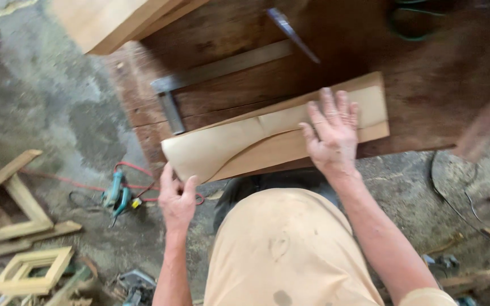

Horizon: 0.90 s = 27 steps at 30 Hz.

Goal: Marking a workpiece using a paper template, square ruler, and pen

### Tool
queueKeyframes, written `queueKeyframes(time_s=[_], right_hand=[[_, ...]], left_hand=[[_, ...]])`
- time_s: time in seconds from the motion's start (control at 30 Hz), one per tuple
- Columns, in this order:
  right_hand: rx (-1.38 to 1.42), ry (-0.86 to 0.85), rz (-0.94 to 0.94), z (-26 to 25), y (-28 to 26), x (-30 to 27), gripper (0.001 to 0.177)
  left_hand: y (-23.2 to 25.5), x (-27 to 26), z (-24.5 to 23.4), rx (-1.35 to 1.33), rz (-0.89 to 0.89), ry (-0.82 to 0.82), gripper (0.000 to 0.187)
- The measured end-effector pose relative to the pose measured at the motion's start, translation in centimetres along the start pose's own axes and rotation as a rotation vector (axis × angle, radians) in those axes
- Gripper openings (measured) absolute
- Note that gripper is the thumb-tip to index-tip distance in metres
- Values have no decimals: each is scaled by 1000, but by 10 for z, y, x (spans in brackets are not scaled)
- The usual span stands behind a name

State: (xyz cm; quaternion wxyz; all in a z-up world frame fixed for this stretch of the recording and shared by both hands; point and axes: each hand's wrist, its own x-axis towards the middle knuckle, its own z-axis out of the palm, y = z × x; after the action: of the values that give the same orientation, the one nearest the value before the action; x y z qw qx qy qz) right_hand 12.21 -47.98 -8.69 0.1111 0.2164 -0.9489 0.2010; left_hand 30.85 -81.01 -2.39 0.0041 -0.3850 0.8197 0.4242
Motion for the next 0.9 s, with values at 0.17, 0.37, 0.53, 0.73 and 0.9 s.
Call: queueKeyframes(time_s=[0.17,0.37,0.53,0.73,0.9], right_hand=[[34,-43,-7,0,6,-5,45],[136,-120,0,-12,-1,-2,47],[136,-136,1,-16,-5,1,46],[158,-130,18,-17,-5,2,43],[162,-149,26,-16,-2,0,43]], left_hand=[[-8,-1,4,-12,-21,40,62],[-5,-4,-2,36,-23,-25,67],[-9,-3,-7,15,3,-86,69],[-12,3,-14,28,22,-84,64],[-12,15,-21,-135,32,-53,56]])
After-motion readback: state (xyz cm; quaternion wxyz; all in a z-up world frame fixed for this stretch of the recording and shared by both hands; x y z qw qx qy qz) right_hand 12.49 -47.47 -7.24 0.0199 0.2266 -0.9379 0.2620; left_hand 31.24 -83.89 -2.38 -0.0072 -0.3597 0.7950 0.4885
